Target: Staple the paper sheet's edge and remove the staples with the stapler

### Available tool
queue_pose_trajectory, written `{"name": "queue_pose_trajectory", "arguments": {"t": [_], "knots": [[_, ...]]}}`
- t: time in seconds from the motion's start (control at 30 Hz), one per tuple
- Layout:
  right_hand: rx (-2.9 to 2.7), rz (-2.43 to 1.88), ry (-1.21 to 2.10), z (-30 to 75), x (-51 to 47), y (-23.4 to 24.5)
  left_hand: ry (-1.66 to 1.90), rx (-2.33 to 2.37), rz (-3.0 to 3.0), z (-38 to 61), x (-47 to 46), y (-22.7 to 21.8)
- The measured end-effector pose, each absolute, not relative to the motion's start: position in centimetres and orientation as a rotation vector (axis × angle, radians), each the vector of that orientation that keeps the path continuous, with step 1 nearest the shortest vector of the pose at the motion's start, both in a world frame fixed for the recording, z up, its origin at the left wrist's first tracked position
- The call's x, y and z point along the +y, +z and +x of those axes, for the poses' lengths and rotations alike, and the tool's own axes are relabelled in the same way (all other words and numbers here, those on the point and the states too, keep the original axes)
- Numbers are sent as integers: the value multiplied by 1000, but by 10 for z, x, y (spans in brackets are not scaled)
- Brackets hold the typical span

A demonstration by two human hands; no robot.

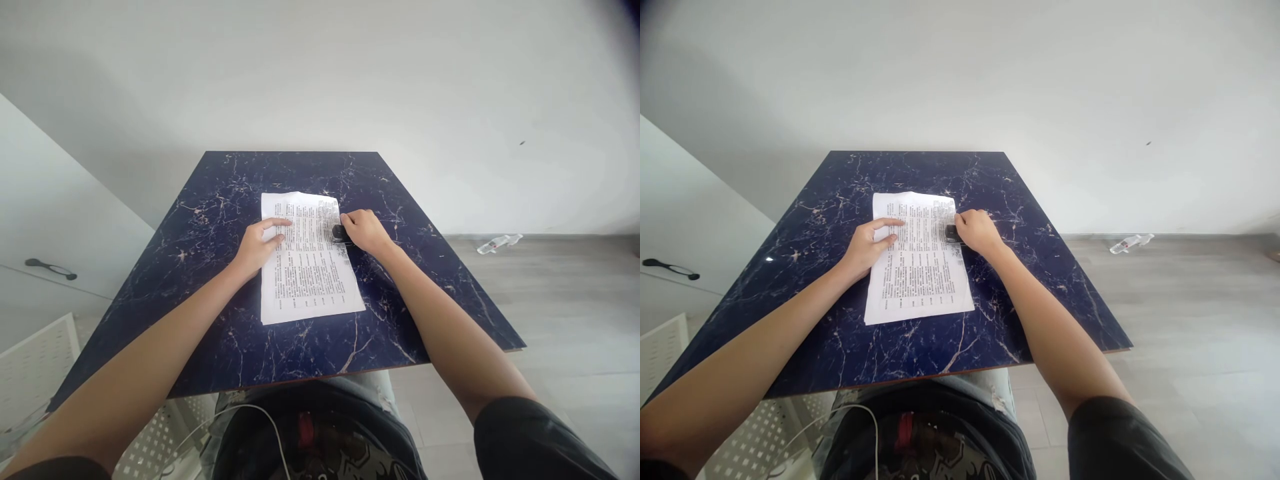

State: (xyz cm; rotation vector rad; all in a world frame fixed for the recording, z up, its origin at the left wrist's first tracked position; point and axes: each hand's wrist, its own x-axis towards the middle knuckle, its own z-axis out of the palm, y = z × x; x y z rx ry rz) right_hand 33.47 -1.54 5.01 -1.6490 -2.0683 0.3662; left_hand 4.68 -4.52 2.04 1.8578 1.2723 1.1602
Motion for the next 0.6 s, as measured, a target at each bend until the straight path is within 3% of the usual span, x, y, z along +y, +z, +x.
{"name": "queue_pose_trajectory", "arguments": {"t": [0.6], "knots": [[-1936,-1830,250,325,-16,43,1143,1256,1823,49,-44,18]]}}
